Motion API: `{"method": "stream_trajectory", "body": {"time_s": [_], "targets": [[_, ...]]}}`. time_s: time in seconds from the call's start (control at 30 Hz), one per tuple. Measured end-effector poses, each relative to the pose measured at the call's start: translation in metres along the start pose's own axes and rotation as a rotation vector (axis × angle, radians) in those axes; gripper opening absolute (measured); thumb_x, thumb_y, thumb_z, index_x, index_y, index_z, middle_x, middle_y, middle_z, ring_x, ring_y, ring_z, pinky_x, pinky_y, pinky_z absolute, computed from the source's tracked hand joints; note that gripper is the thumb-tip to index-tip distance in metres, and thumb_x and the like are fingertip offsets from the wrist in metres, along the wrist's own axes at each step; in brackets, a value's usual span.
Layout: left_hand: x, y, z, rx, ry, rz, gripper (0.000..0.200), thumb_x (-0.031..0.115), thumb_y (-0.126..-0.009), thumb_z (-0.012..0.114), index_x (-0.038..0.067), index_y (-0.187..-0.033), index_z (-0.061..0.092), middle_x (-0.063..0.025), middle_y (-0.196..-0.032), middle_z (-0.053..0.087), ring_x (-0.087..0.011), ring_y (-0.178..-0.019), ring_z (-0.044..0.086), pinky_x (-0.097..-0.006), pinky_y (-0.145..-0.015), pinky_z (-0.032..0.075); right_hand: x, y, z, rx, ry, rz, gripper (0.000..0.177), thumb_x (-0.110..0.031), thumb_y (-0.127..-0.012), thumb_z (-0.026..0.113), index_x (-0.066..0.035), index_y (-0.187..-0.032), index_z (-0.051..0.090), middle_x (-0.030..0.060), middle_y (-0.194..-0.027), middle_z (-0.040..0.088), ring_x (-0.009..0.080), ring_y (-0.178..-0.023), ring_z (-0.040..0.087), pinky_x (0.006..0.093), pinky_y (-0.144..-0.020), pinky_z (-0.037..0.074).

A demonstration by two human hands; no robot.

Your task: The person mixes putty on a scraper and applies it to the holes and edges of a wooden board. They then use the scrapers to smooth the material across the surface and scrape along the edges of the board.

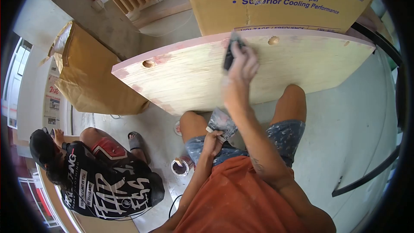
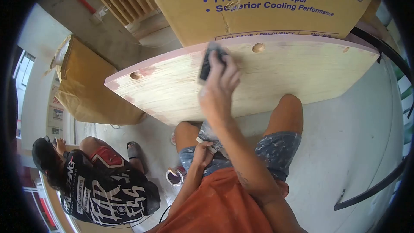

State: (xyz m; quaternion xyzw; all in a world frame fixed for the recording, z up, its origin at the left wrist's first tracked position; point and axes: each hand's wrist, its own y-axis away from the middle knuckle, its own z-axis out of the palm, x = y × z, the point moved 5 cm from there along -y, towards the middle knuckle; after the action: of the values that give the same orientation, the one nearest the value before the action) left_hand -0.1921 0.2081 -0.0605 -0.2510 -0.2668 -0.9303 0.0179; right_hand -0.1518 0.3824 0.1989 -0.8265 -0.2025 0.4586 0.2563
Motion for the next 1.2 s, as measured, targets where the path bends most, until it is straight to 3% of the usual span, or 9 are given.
{"method": "stream_trajectory", "body": {"time_s": [0.27,0.33,0.4,0.53,0.57,0.6,0.63,0.83,1.2], "targets": [[0.031,0.022,0.012,0.097,0.208,0.142,0.043,0.025,-0.095,0.052,0.002,-0.130,0.049,-0.0129,-0.122,0.062,-0.0292,-0.115,0.059,-0.0461,-0.101,0.045,-0.013,0.018,0.015,-0.101,0.200,-0.187,0.055,0.000,-0.078,0.056,-0.007,-0.132,0.049,0.0243,-0.132,0.037,0.0428,-0.118,0.037,0.0573,-0.098,0.031],[0.047,0.029,0.033,0.112,0.258,0.161,0.039,0.027,-0.095,0.051,0.006,-0.127,0.052,-0.0105,-0.117,0.065,-0.0270,-0.109,0.063,-0.0448,-0.096,0.049,-0.009,0.015,-0.006,-0.384,0.118,-0.216,0.052,0.001,-0.078,0.054,-0.007,-0.129,0.052,0.0194,-0.131,0.043,0.0392,-0.117,0.042,0.0512,-0.100,0.034],[0.060,0.041,0.058,0.090,0.274,0.187,0.036,0.026,-0.095,0.052,0.008,-0.126,0.054,-0.0085,-0.114,0.066,-0.0247,-0.101,0.066,-0.0418,-0.089,0.054,-0.006,0.010,-0.042,-0.547,-0.039,-0.072,0.055,0.007,-0.075,0.053,-0.008,-0.128,0.054,0.0157,-0.129,0.048,0.0367,-0.117,0.045,0.0448,-0.100,0.038],[0.076,0.063,0.131,-0.226,0.517,0.096,0.031,0.024,-0.092,0.056,0.009,-0.119,0.059,-0.0080,-0.106,0.068,-0.0199,-0.092,0.068,-0.0357,-0.078,0.056,-0.041,0.030,-0.098,-0.740,-0.748,-0.464,0.060,0.011,-0.073,0.063,-0.011,-0.128,0.054,0.0138,-0.131,0.047,0.0350,-0.121,0.045,0.0432,-0.102,0.041],[0.087,0.077,0.147,-0.058,0.000,0.384,0.031,0.027,-0.091,0.058,0.008,-0.117,0.057,-0.0074,-0.104,0.067,-0.0204,-0.090,0.067,-0.0364,-0.076,0.056,-0.040,0.046,-0.095,-0.734,-0.824,-0.478,0.058,0.005,-0.074,0.069,-0.011,-0.127,0.053,0.0128,-0.130,0.047,0.0346,-0.121,0.045,0.0430,-0.103,0.041],[0.098,0.089,0.158,0.129,-0.523,0.650,0.033,0.029,-0.091,0.060,0.007,-0.116,0.056,-0.0068,-0.102,0.066,-0.0210,-0.088,0.066,-0.0370,-0.075,0.055,-0.039,0.052,-0.094,-0.705,-0.728,-0.418,0.055,0.001,-0.075,0.071,-0.012,-0.125,0.054,0.0128,-0.127,0.046,0.0350,-0.120,0.045,0.0428,-0.103,0.041],[0.080,0.079,0.149,0.122,0.225,0.168,0.038,0.029,-0.089,0.063,0.004,-0.117,0.055,-0.0083,-0.101,0.065,-0.0207,-0.086,0.066,-0.0379,-0.075,0.055,-0.025,0.054,-0.088,-0.694,-0.640,-0.364,0.054,0.000,-0.075,0.071,-0.011,-0.125,0.054,0.0125,-0.126,0.047,0.0347,-0.120,0.045,0.0424,-0.103,0.040],[0.098,0.104,0.146,-0.070,0.065,0.325,0.052,0.032,-0.082,0.068,0.005,-0.122,0.052,-0.0060,-0.097,0.063,-0.0182,-0.082,0.064,-0.0318,-0.075,0.056,-0.032,-0.040,-0.120,-0.544,0.159,-0.459,0.048,0.004,-0.076,0.056,-0.010,-0.122,0.057,0.0128,-0.121,0.050,0.0338,-0.117,0.047,0.0439,-0.099,0.041],[0.076,0.099,0.129,0.035,0.106,0.204,0.042,0.030,-0.085,0.063,0.005,-0.119,0.056,-0.0094,-0.101,0.066,-0.0256,-0.093,0.065,-0.0402,-0.086,0.053,-0.057,-0.067,-0.097,-0.708,0.344,-0.511,0.052,0.007,-0.078,0.051,-0.012,-0.125,0.058,0.0156,-0.119,0.055,0.0357,-0.114,0.051,0.0458,-0.099,0.041]]}}
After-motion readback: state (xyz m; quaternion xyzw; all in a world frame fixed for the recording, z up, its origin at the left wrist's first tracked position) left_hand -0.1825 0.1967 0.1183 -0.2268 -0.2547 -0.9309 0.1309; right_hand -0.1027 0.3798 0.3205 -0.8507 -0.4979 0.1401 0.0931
